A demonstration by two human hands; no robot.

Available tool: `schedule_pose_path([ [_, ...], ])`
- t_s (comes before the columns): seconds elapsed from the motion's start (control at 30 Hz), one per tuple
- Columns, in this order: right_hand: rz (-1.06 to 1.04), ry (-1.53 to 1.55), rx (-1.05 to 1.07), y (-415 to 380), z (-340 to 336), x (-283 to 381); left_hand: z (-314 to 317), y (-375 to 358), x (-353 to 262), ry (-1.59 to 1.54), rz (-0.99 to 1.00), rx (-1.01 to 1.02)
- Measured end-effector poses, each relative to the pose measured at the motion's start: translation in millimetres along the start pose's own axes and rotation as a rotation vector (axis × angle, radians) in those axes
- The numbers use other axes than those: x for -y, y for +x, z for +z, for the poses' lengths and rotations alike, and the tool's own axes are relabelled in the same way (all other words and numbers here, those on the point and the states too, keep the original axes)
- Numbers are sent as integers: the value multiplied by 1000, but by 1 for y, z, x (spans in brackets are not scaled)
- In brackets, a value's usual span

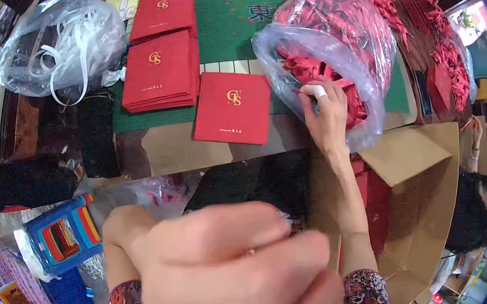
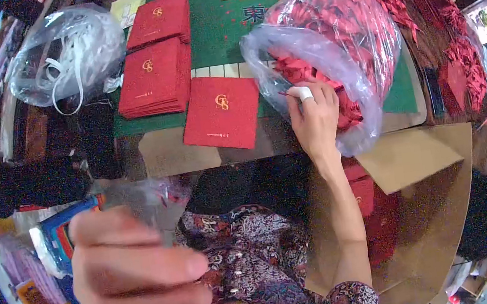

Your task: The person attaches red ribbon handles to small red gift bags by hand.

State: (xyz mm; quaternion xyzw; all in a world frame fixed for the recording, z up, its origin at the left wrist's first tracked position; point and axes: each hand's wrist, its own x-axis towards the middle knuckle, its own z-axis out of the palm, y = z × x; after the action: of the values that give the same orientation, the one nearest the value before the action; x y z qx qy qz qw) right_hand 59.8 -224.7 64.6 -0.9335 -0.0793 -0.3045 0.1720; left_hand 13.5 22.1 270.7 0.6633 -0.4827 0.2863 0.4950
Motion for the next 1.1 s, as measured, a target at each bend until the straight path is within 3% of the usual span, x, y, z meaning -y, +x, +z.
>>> schedule_pose_path([
  [0.03,11,23,-7,-1,-2,3,4,3,-13,10,-127,-89],
  [0.2,51,89,3,-2,-16,28,-1,-26,-30,116,-248,-233],
  [0.27,166,274,21,-5,-20,42,-15,-61,-23,76,17,-253],
  [0.3,173,294,56,-5,-26,48,-29,-34,-23,46,-164,36],
  [0.33,198,363,48,-2,-33,60,-28,-33,-6,43,-158,33],
  [0.4,212,411,77,-4,-37,68,-19,-39,41,-61,-393,15],
  [0.43,282,488,126,-4,-39,73,-7,-46,69,90,-350,129],
  [0.47,282,486,125,-4,-34,72,7,-56,101,133,-475,158],
  [0.53,201,417,100,-7,-18,66,33,-93,163,252,-537,299],
  [0.6,293,391,181,-7,-8,63,57,-120,194,399,-520,400],
  [0.63,296,387,181,-7,-1,60,64,-126,201,542,-505,506],
  [0.73,265,346,138,-9,18,52,74,-139,211,641,-420,542],
  [0.8,367,401,168,-10,24,53,79,-148,206,618,-482,556],
  [1.03,338,339,165,-13,32,55,73,-140,167,497,-481,486],
  [1.1,403,440,159,-14,28,59,71,-141,163,532,-493,473],
])
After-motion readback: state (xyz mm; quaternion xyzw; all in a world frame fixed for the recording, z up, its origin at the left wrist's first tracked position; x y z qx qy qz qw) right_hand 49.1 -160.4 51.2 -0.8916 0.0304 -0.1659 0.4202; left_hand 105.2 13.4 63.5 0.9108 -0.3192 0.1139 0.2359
